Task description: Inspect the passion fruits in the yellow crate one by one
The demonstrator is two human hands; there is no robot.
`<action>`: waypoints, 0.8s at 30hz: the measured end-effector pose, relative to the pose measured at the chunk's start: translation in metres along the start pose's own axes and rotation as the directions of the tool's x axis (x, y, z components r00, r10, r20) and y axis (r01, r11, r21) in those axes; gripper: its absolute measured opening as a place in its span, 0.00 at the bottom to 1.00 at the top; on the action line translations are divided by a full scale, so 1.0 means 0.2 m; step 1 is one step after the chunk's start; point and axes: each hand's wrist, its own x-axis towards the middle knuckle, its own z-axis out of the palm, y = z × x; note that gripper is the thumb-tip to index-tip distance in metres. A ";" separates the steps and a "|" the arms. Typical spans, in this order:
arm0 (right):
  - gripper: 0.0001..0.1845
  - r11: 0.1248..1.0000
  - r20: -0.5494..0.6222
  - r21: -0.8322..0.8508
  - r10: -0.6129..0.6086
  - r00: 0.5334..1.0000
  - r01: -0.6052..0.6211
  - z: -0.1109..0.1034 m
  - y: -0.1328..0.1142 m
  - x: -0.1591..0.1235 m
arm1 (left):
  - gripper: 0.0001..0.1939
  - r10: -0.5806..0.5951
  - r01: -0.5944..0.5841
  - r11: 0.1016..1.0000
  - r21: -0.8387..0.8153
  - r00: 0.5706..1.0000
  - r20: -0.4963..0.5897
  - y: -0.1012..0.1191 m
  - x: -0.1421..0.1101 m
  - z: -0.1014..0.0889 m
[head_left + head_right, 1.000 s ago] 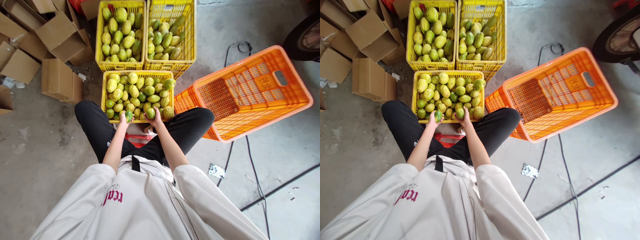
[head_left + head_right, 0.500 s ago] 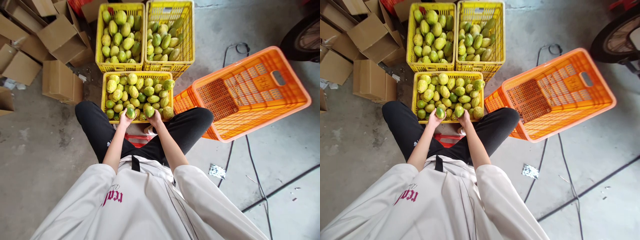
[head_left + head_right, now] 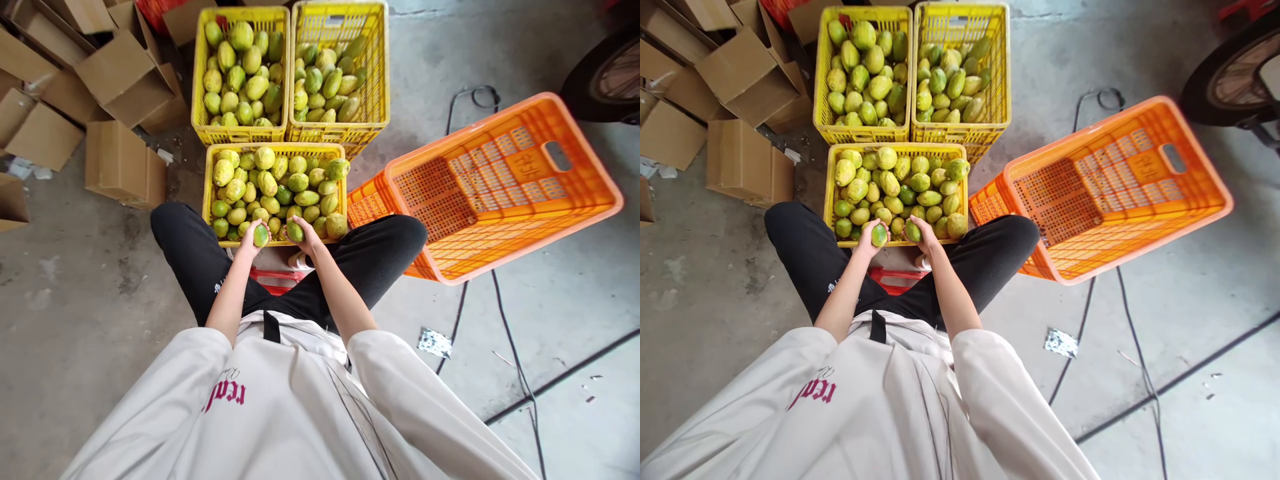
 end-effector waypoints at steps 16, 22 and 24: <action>0.15 0.998 -0.182 0.049 -0.031 0.983 0.041 -0.04 0.03 0.10 | 0.24 -0.049 0.024 0.982 -0.186 0.990 -0.130 0.01 0.03 -0.02; 0.18 0.996 -0.224 0.082 -0.021 0.974 0.041 -0.05 0.02 0.11 | 0.22 -0.062 0.028 0.967 -0.254 0.990 -0.130 0.00 0.05 -0.05; 0.18 0.995 -0.198 0.094 -0.001 0.980 0.020 -0.05 0.02 0.10 | 0.23 -0.093 0.065 0.962 -0.264 0.991 -0.098 0.00 0.06 -0.06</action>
